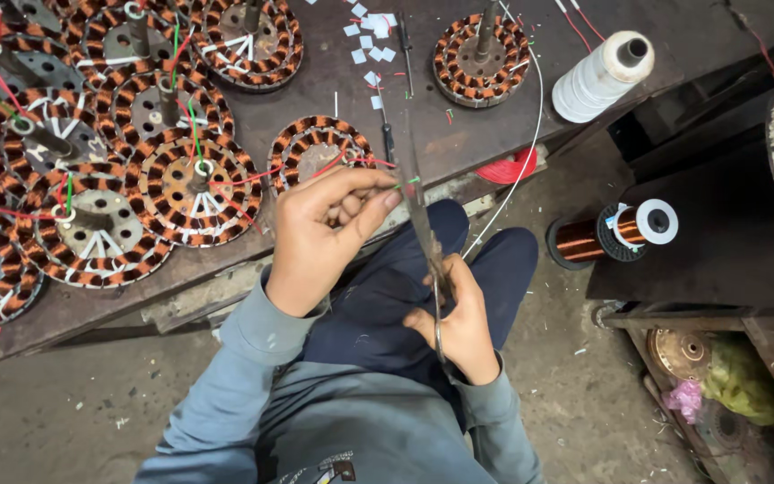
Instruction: The person sits on the floor and works on several motor stators, twisting red and green wires together and securing them to the central hub. They use scissors to trim excess wire and a screwdriver to adjust connections.
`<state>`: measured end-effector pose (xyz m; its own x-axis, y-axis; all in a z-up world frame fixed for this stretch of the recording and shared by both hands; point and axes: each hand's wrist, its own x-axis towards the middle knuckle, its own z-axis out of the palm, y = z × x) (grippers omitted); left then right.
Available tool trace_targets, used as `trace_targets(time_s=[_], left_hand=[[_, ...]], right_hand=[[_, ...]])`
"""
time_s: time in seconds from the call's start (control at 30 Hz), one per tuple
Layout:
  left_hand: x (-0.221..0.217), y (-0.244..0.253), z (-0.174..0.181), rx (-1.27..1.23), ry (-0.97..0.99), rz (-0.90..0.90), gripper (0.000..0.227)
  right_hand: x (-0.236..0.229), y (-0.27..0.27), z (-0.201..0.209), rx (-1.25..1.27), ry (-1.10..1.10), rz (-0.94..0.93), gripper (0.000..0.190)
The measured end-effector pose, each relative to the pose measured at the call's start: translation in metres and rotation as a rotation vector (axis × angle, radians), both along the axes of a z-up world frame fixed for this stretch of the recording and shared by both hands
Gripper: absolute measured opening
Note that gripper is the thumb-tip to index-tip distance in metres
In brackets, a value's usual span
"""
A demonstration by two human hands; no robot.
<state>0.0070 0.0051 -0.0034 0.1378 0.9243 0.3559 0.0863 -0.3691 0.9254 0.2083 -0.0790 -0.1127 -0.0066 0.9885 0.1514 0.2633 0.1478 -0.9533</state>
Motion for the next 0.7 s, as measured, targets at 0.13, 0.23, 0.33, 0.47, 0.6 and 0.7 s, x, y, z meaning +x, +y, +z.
trace_targets(time_s=[0.13, 0.23, 0.33, 0.47, 0.6, 0.7], left_hand=[[0.0, 0.002, -0.003, 0.047, 0.035, 0.007, 0.016], [-0.002, 0.002, -0.003, 0.123, 0.051, -0.005, 0.017], [-0.003, 0.002, 0.001, 0.196, 0.081, -0.03, 0.02], [-0.002, 0.0, 0.008, 0.178, 0.118, -0.046, 0.02], [-0.002, -0.001, 0.009, 0.199, 0.14, -0.034, 0.02], [-0.005, -0.002, 0.006, 0.23, 0.124, -0.099, 0.018]], right_hand=[[-0.002, 0.004, 0.012, 0.118, -0.098, 0.016, 0.068], [-0.002, 0.006, 0.017, 0.141, -0.11, 0.021, 0.071], [-0.003, 0.009, 0.021, 0.138, -0.109, 0.011, 0.072], [-0.003, 0.011, 0.027, 0.153, -0.119, 0.025, 0.071], [-0.007, 0.01, 0.028, 0.135, -0.108, 0.017, 0.071], [-0.013, 0.007, 0.026, 0.137, -0.132, -0.056, 0.057]])
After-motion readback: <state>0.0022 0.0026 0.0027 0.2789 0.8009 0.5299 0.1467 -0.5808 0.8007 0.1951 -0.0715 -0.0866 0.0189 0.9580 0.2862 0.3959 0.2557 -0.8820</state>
